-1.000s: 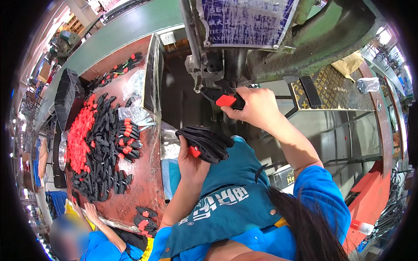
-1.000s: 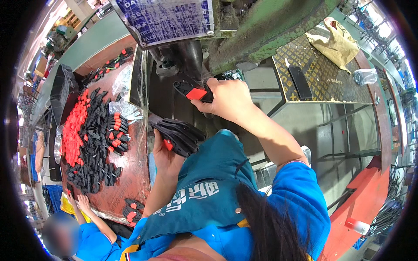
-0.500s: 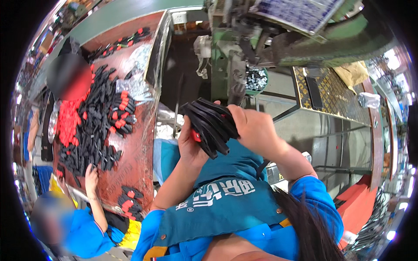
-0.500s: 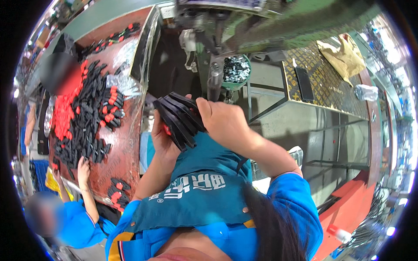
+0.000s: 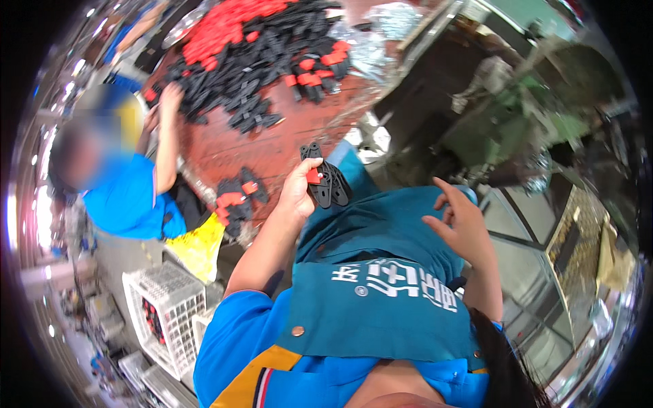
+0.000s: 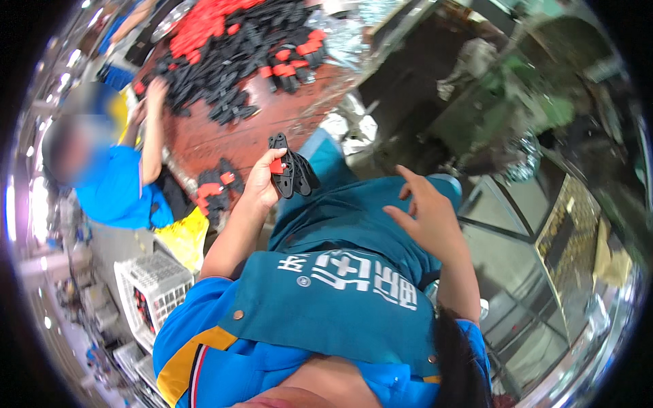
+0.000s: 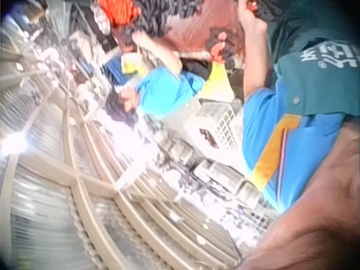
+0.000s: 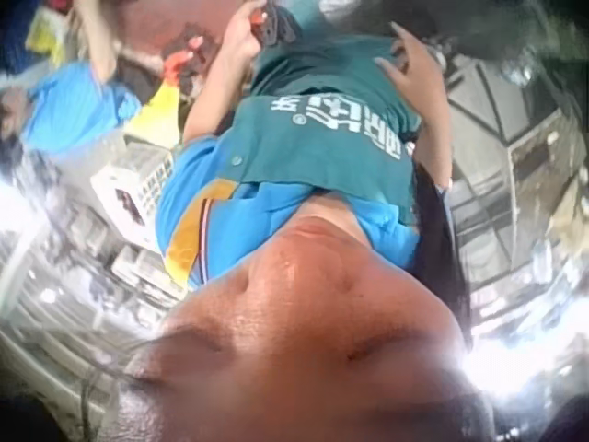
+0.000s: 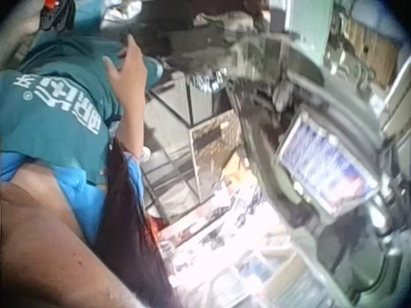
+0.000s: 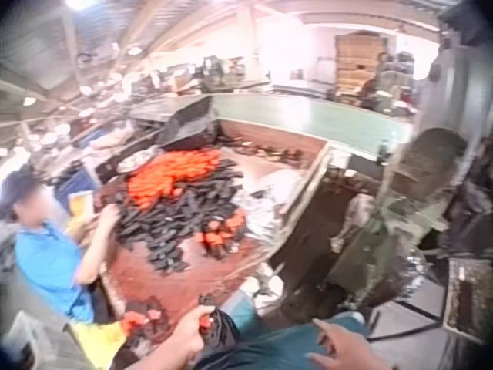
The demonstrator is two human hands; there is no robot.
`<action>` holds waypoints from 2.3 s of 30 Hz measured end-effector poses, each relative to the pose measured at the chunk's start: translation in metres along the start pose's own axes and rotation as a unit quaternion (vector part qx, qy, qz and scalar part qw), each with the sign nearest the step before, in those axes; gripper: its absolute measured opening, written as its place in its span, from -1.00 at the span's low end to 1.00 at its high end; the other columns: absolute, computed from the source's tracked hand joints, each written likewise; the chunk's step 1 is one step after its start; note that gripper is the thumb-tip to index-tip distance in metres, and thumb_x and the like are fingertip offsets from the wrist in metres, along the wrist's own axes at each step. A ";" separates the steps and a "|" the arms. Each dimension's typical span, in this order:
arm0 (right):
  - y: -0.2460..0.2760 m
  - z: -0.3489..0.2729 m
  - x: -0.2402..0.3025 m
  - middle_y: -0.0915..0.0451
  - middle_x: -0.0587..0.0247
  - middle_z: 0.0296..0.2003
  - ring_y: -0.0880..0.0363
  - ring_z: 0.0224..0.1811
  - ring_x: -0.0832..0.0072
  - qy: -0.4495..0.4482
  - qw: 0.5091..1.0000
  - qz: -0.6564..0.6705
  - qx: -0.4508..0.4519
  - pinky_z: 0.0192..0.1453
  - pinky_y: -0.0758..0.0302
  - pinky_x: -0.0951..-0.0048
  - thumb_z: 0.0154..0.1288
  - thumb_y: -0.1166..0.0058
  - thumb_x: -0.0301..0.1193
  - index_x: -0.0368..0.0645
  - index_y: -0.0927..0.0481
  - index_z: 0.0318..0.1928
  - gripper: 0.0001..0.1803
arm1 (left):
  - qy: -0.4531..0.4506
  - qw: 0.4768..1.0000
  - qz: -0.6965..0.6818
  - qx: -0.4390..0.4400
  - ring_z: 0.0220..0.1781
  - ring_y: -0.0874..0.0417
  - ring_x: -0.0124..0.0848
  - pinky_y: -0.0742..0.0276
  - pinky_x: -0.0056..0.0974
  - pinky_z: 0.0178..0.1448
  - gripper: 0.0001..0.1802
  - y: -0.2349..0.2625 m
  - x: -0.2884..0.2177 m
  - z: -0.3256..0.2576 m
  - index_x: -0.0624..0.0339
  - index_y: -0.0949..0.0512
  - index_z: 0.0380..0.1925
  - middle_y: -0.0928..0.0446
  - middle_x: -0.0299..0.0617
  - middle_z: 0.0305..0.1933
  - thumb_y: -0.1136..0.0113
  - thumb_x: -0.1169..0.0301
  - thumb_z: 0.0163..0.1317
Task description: The person assembles black and red plastic clamps by inserting metal rods into the clamp bodies and then using a press machine to secure them. The person repeatedly picks up clamps, inserts rods, and operates the press, then places finished units on the table.
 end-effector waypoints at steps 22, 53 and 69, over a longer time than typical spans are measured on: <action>0.007 0.014 -0.026 -0.46 0.36 -0.32 -0.31 -0.44 0.71 -0.020 0.995 0.085 -0.046 -0.35 -0.33 0.66 0.20 -0.28 -0.47 -0.27 -0.47 0.24 -0.42 | -0.188 0.645 0.645 -0.363 0.38 -0.31 0.07 -0.27 -0.03 0.42 -0.10 0.139 -0.090 0.043 0.30 -0.34 0.28 -0.31 0.20 0.33 -0.33 -0.08 0.08; 0.021 0.013 -0.048 -0.53 0.22 -0.28 -0.42 -0.47 0.53 -0.068 0.993 0.058 -0.082 -0.34 -0.44 0.52 0.21 -0.31 -0.37 -0.21 -0.47 0.23 -0.42 | -0.291 0.658 0.636 -0.281 0.42 -0.18 0.26 -0.23 0.10 0.45 0.19 -0.060 -0.120 0.238 0.26 0.17 0.46 -0.06 0.44 0.39 -0.47 0.24 0.01; -0.086 0.278 -0.013 -0.54 0.19 -0.28 -0.48 -0.12 0.17 0.308 0.911 -0.131 -0.240 -0.03 -0.48 0.19 0.14 -0.25 -0.42 -0.16 -0.58 -0.17 -0.76 | -0.297 0.925 0.204 -0.121 -0.02 -0.55 -0.45 -0.46 -0.29 0.08 -0.48 0.024 -0.151 0.229 0.19 -0.40 0.15 -0.53 -0.24 0.02 -0.30 0.56 0.16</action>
Point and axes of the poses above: each hand's wrist, its own z-axis towards the middle knuckle, its own y-axis out of the back of the hand, x = y × z, the point moved 2 cm from there along z, towards the middle knuckle
